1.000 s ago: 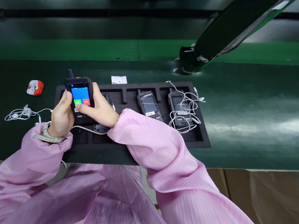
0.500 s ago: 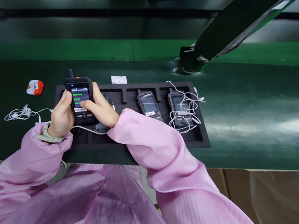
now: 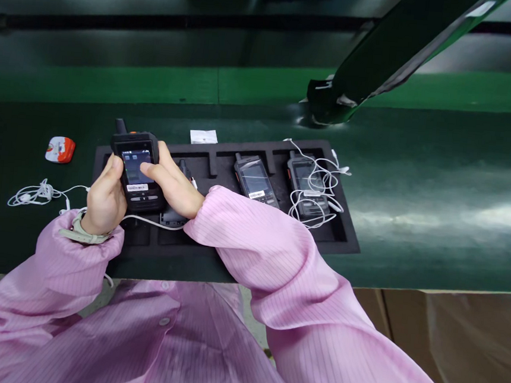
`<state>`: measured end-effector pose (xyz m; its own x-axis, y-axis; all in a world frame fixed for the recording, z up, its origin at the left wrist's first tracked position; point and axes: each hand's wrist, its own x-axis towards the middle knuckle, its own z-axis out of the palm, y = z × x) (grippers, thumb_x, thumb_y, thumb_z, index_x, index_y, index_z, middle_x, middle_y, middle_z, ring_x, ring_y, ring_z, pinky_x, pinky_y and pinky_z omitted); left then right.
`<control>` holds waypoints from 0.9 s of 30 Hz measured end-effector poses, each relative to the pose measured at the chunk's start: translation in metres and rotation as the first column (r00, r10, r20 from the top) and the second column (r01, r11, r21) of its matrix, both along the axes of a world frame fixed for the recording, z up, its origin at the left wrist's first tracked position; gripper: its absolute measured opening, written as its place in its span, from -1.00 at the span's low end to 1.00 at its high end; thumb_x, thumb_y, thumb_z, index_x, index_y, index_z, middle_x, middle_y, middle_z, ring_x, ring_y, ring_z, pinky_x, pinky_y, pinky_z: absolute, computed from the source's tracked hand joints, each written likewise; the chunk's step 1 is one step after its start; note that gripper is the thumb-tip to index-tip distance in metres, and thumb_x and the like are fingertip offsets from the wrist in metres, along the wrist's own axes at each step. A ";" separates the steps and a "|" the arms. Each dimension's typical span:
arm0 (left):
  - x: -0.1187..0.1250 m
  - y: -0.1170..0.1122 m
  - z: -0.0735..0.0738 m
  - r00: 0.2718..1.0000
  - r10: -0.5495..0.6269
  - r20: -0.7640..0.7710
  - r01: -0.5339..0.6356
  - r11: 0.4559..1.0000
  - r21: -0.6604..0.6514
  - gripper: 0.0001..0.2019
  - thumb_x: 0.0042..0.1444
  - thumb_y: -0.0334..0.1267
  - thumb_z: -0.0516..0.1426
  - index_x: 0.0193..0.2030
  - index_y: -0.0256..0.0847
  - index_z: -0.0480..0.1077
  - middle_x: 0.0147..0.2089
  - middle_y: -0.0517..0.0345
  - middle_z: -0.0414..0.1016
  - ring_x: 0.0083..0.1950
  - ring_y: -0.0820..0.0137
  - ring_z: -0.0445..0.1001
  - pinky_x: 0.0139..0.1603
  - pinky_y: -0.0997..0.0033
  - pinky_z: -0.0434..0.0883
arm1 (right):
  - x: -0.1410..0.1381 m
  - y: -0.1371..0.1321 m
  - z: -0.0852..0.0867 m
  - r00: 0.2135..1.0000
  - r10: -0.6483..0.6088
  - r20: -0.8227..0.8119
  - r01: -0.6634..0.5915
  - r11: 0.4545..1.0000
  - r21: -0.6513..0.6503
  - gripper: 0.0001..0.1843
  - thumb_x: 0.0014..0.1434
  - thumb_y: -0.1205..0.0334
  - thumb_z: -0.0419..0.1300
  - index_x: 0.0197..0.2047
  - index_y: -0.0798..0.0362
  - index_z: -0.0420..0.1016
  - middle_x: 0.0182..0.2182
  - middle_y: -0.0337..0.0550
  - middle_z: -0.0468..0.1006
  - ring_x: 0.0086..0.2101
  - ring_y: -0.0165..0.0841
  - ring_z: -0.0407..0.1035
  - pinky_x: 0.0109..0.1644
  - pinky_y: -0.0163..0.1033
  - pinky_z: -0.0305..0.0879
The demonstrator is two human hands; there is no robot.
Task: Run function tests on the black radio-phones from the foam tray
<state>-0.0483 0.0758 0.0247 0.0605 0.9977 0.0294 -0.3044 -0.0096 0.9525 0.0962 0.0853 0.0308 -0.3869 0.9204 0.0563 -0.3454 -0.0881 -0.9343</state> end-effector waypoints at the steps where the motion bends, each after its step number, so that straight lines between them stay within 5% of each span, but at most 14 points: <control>1: 0.001 0.000 0.001 1.000 0.003 0.002 -0.003 1.000 -0.015 -0.64 0.30 0.10 0.16 -0.01 -0.12 0.51 0.00 0.06 0.64 0.30 0.13 0.50 0.31 0.19 0.45 | 0.000 0.000 -0.001 1.000 -0.006 -0.001 0.006 1.000 0.000 -0.52 0.23 0.02 0.13 0.18 -0.05 0.25 0.21 -0.17 0.42 0.25 -0.21 0.29 0.46 -0.02 0.16; 8: 0.001 0.005 0.012 0.997 -0.032 0.072 0.052 0.957 -0.284 -0.70 0.35 -0.03 0.07 -0.05 -0.18 0.51 0.02 0.01 0.65 0.24 0.11 0.54 0.24 0.09 0.50 | -0.002 0.005 -0.006 0.999 0.022 0.033 -0.014 0.977 -0.211 -0.60 0.16 -0.11 0.18 -0.04 -0.06 0.29 -0.11 -0.25 0.48 0.02 -0.22 0.41 0.17 -0.08 0.36; 12: 0.000 0.005 0.014 0.994 -0.022 0.102 0.058 0.932 -0.359 -0.70 0.37 -0.09 0.03 -0.02 -0.21 0.50 0.03 0.00 0.65 0.22 0.13 0.56 0.23 0.11 0.50 | -0.006 0.006 -0.004 0.999 -0.006 0.040 0.015 0.975 -0.224 -0.61 0.09 -0.04 0.21 -0.08 -0.05 0.27 -0.19 -0.27 0.45 -0.06 -0.24 0.41 0.10 -0.11 0.36; 22: -0.003 -0.001 0.001 0.995 -0.058 -0.087 0.052 0.996 -0.071 -0.62 0.34 0.11 0.12 0.07 -0.12 0.44 0.14 0.08 0.58 0.31 0.22 0.46 0.32 0.30 0.37 | -0.008 0.001 0.005 0.987 -0.124 0.104 0.134 0.986 -0.103 -0.47 0.09 -0.06 0.28 0.06 0.00 0.36 0.04 -0.17 0.52 0.11 -0.20 0.38 0.30 -0.11 0.24; 27: -0.001 -0.009 0.006 0.963 0.003 -0.271 0.001 1.000 0.017 -0.57 0.34 0.18 0.08 0.04 -0.14 0.41 0.18 0.07 0.52 0.32 0.25 0.43 0.33 0.33 0.31 | -0.012 0.001 0.001 0.970 -0.201 0.134 0.208 0.977 -0.042 -0.52 0.10 -0.09 0.26 -0.01 0.03 0.41 -0.06 -0.16 0.57 0.03 -0.19 0.43 0.24 -0.07 0.29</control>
